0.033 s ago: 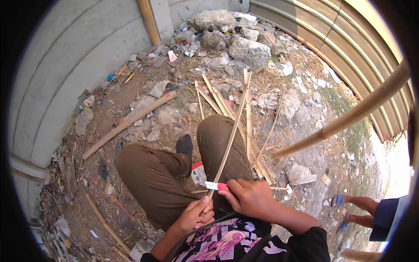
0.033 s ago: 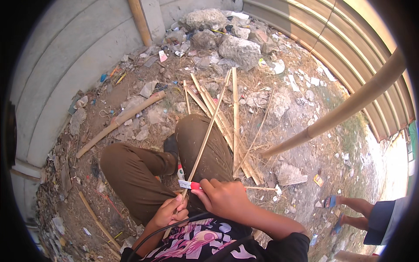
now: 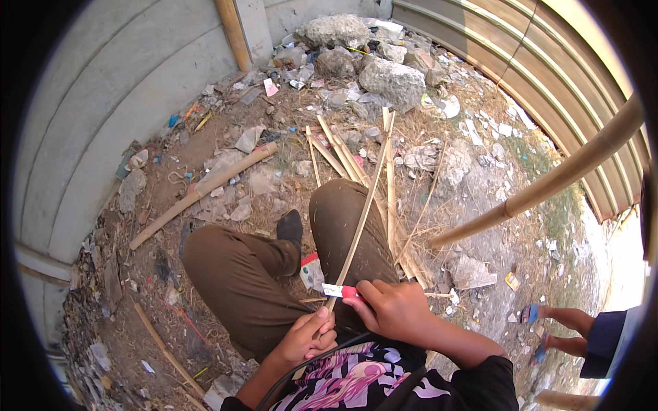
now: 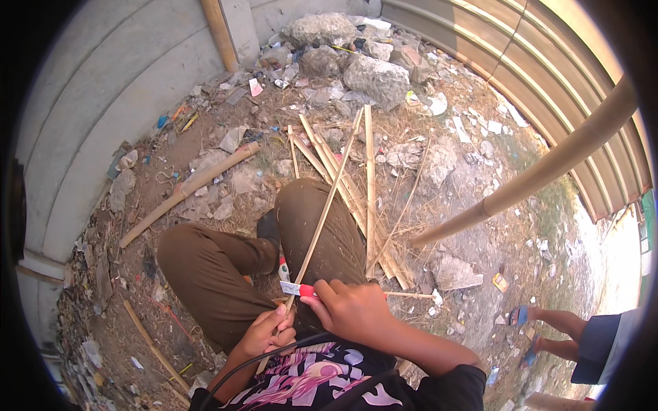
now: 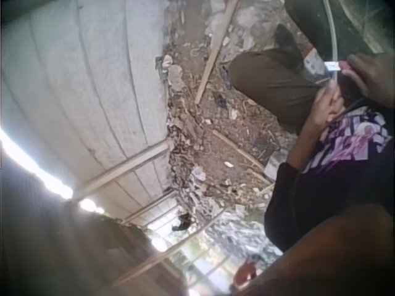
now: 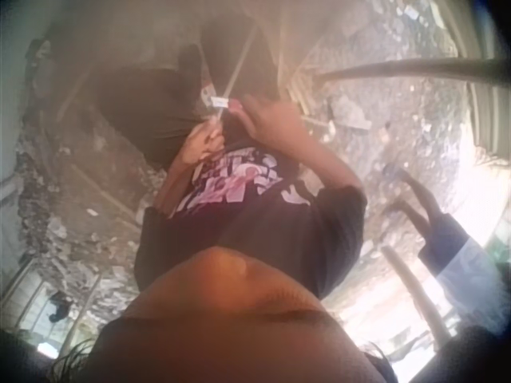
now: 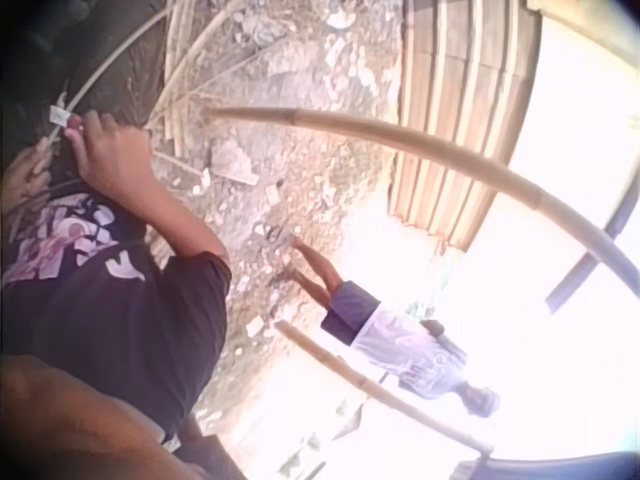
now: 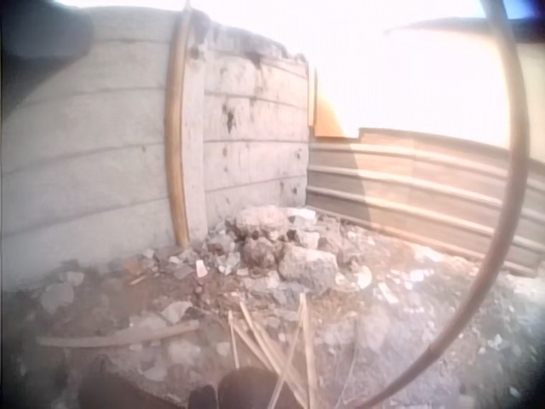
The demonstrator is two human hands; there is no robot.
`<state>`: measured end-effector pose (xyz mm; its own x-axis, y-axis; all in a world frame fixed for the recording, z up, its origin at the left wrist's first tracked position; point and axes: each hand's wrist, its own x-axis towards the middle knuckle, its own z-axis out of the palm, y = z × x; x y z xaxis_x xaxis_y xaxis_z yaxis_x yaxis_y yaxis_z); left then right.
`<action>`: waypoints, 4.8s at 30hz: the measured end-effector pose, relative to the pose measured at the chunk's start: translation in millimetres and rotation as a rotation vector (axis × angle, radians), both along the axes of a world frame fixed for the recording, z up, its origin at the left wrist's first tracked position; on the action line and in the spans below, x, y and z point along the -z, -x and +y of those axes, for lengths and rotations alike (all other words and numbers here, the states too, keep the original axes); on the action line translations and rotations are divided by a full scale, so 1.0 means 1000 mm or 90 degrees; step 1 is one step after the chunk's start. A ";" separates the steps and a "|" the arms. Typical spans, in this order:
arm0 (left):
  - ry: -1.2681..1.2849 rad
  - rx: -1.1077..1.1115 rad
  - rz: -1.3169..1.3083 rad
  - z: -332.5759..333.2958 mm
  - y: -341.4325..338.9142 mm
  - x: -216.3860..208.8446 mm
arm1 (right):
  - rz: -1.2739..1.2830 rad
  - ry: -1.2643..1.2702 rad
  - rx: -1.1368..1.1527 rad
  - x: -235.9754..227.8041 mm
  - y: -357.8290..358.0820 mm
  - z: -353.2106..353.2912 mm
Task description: The person sits on the ground and uses a red utility knife to shave and split a long bamboo stick. They then switch to a black knife to continue shaving the bamboo, creating thin strips.
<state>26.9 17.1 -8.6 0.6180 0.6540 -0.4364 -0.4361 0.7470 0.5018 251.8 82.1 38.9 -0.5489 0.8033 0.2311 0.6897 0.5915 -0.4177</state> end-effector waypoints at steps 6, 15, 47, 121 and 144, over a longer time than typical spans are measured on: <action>0.021 0.003 -0.042 -0.009 0.000 0.002 | -0.013 -0.062 0.110 0.006 -0.014 0.030; 0.061 -0.047 -0.041 -0.004 -0.002 -0.005 | -0.004 0.024 -0.002 0.000 -0.008 -0.005; 0.085 -0.014 -0.155 -0.012 0.003 0.003 | 0.005 -0.026 0.203 0.013 -0.033 0.051; 0.075 -0.036 -0.019 -0.009 -0.007 -0.009 | 0.021 -0.129 0.280 0.042 -0.051 0.198; 0.055 -0.022 0.017 -0.006 -0.007 -0.013 | 0.396 0.382 0.278 0.045 -0.072 0.218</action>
